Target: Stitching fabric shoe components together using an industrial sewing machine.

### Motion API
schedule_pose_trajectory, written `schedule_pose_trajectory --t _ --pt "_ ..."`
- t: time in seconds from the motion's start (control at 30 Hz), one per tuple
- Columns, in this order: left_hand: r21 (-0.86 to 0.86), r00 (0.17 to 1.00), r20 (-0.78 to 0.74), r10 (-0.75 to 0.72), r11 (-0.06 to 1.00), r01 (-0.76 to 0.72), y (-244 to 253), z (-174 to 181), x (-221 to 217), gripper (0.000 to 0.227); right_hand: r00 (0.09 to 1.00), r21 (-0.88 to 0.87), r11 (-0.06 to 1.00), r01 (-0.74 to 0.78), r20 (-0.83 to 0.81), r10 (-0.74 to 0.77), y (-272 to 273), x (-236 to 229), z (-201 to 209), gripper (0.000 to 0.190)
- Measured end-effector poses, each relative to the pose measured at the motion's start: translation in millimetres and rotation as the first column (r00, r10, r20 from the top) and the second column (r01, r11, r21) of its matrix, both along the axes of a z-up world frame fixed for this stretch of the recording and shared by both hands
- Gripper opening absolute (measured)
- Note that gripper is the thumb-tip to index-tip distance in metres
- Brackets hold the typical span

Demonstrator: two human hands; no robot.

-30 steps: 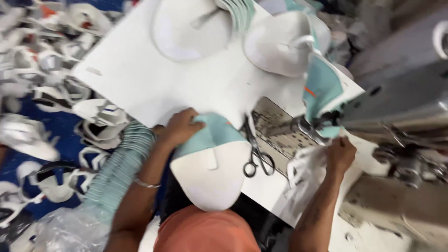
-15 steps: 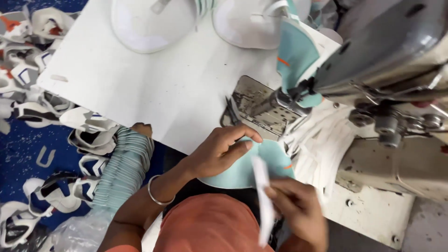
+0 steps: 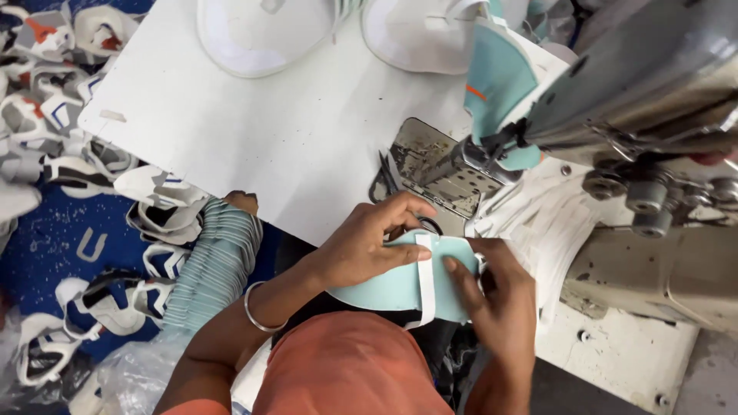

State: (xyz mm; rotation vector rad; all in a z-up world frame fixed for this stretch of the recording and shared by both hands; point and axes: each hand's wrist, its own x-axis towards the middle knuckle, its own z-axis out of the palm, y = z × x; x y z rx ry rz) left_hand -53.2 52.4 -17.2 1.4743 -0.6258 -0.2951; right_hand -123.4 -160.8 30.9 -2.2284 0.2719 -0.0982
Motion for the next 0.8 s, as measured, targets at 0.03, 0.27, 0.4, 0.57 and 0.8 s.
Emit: schedule_pose_trajectory --t 0.03,0.27,0.4,0.57,0.8 --pt "0.001 1.0 0.002 -0.018 1.0 0.018 -1.3 4.2 2.2 0.048 1.0 0.001 1.0 0.018 0.002 -0.018 -8.7 2.4 -5.3 0.024" --pt "0.234 0.996 0.088 -0.018 0.972 -0.003 -10.6 15.7 3.3 0.053 0.984 0.364 0.921 -0.137 -0.055 0.168 -29.1 5.8 -23.4 0.016" --pt "0.283 0.99 0.139 -0.009 0.959 -0.031 -13.1 20.7 2.7 0.045 0.985 0.266 0.955 -0.128 -0.079 0.154 -18.9 6.6 -14.2 0.015" --pt "0.342 0.994 0.111 -0.016 0.939 -0.023 -19.0 21.8 -0.6 0.038 0.987 0.191 0.969 -0.156 -0.018 0.162 -13.3 1.2 -27.5 0.013" --pt "0.228 0.98 0.185 0.068 0.967 -0.11 -20.3 15.6 -12.2 0.023 0.998 0.388 0.921 -0.037 -0.025 0.05 -14.4 -5.7 -46.0 0.012"
